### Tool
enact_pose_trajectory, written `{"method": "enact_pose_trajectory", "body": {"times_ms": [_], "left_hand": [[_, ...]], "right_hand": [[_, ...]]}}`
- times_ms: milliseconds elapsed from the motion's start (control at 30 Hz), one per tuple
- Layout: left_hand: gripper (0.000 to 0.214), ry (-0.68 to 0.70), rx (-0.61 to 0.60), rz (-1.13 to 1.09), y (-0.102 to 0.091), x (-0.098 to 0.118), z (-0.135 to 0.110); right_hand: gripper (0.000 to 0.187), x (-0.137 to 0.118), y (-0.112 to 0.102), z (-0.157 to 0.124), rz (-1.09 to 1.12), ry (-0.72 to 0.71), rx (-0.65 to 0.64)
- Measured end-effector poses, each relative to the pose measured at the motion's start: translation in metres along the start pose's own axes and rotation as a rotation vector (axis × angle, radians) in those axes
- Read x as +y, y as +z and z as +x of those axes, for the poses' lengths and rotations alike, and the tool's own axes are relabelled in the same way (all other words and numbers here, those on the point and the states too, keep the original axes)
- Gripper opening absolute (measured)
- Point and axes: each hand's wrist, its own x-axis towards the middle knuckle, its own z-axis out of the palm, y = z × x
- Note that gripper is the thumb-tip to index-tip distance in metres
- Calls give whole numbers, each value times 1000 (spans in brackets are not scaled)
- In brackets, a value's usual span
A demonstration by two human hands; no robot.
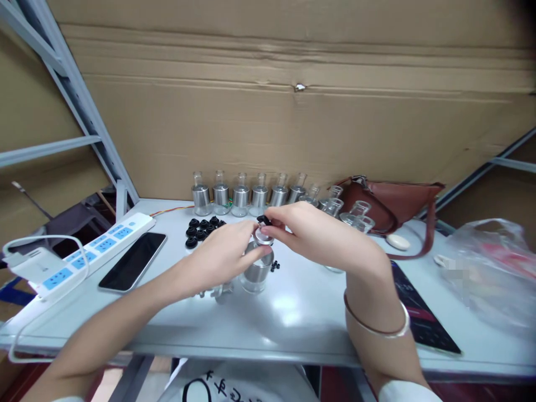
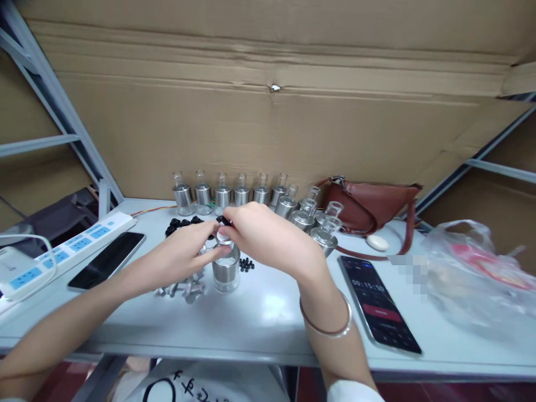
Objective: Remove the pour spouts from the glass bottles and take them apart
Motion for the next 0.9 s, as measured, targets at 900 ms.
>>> {"method": "enact_pose_trajectory", "body": {"times_ms": [900], "left_hand": [[30, 53, 379, -908, 90, -22, -2]], "right_hand": [[13, -9, 12, 0, -85, -147, 52]]}}
